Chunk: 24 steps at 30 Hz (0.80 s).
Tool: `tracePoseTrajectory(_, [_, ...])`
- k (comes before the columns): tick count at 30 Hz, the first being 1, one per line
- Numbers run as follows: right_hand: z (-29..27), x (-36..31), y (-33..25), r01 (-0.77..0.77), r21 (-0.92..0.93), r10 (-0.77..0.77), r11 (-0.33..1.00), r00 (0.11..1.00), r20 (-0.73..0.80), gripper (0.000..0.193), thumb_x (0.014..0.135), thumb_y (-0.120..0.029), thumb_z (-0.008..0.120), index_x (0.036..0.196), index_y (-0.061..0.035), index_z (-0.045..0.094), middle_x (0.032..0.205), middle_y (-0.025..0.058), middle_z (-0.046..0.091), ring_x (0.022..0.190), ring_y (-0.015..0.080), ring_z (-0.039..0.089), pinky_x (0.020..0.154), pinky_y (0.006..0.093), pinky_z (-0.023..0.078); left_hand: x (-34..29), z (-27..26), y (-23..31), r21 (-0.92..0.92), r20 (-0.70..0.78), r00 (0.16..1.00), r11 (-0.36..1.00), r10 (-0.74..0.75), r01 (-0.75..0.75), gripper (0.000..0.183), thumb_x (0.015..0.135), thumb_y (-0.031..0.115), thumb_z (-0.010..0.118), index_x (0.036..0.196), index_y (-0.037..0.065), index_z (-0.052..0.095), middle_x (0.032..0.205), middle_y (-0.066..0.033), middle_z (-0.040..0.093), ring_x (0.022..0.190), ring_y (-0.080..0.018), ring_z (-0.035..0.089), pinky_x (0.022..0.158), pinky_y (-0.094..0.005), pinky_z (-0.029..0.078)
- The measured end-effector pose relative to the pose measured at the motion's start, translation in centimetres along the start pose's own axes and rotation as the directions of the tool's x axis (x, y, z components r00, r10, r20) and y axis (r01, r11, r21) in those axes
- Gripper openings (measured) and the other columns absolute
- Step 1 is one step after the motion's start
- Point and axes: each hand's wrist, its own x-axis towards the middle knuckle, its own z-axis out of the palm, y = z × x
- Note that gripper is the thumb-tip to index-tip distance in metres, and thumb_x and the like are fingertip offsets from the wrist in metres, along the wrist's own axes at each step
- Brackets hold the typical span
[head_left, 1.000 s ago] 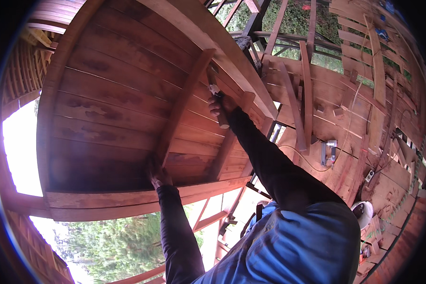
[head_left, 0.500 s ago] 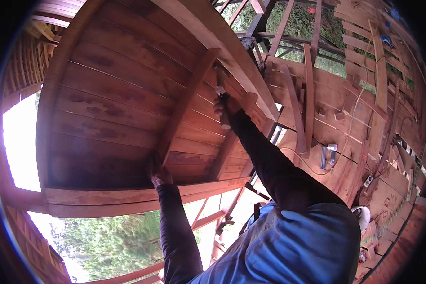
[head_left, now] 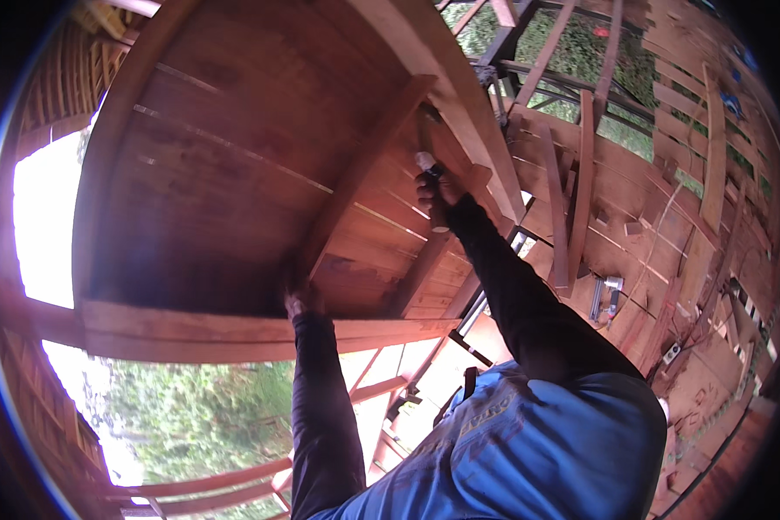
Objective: The person uses a hand saw to cut wooden planks to size, then lifts and fits them into the ceiling framework. They secure the planks with a hammer and nails, repeating the process for multiple sections.
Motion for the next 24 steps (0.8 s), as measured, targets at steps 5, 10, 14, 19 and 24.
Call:
tracePoseTrajectory(5, [-4.3,-4.3,2.8,-0.015,-0.137,-0.047,0.991,0.895,-0.444,0.019,0.099,-0.037,0.045,0.101,-0.0186,0.049,0.071,-0.0007,0.052,0.049,0.0109,0.047,0.042,0.0304,0.040,1.0,-2.8,2.8,-0.098,0.015,0.999,0.994,-0.036,0.037,0.062,0.077,0.013,0.067,0.137,0.012,0.050,0.137,-0.0179,0.049,0.126,-0.0382,0.045,0.106,-0.0492,0.036])
tracePoseTrajectory(10, [-12.5,-17.0,8.6,-0.273,-0.060,0.173,0.960,0.751,-0.637,0.036,0.095,-0.047,0.050,0.087,-0.0120,0.048,0.060,0.0028,0.049,0.046,0.0149,0.048,0.042,0.0333,0.041,-4.3,-5.7,9.4,0.056,-0.142,0.981,0.991,0.129,-0.122,0.065,0.074,0.018,0.071,0.136,0.011,0.052,0.137,-0.0184,0.048,0.128,-0.0373,0.043,0.107,-0.0536,0.031])
tracePoseTrajectory(14, [-19.7,-28.6,15.7,-0.415,-0.008,0.265,0.910,0.594,-0.759,0.037,0.095,-0.042,0.051,0.078,-0.0089,0.051,0.058,0.0061,0.051,0.046,0.0203,0.051,0.043,0.0363,0.043,-17.1,3.2,8.0,-0.490,0.259,0.943,0.870,0.210,-0.059,0.062,0.076,0.021,0.072,0.134,0.010,0.053,0.135,-0.0165,0.051,0.127,-0.0361,0.044,0.106,-0.0494,0.034])
tracePoseTrajectory(19, [-25.9,-39.7,21.8,-0.505,-0.161,0.017,0.848,0.329,-0.944,0.037,0.097,-0.038,0.047,0.078,-0.0075,0.053,0.060,0.0083,0.053,0.046,0.0220,0.051,0.042,0.0373,0.043,-31.0,7.4,4.1,-0.505,0.846,0.402,0.769,0.350,0.392,0.066,0.077,0.035,0.075,0.135,0.010,0.053,0.122,-0.0195,0.063,0.115,-0.0322,0.060,0.099,-0.0398,0.046])
tracePoseTrajectory(24, [-24.3,-43.2,29.3,-0.459,-0.101,0.019,0.882,0.250,-0.968,0.035,0.097,-0.036,0.048,0.080,-0.0058,0.054,0.062,0.0095,0.054,0.047,0.0224,0.052,0.042,0.0379,0.044,-40.9,10.0,-6.0,-0.291,0.956,0.162,0.866,0.245,0.407,0.066,0.074,0.044,0.074,0.129,0.011,0.060,0.115,-0.0167,0.067,0.109,-0.0283,0.064,0.096,-0.0370,0.049])
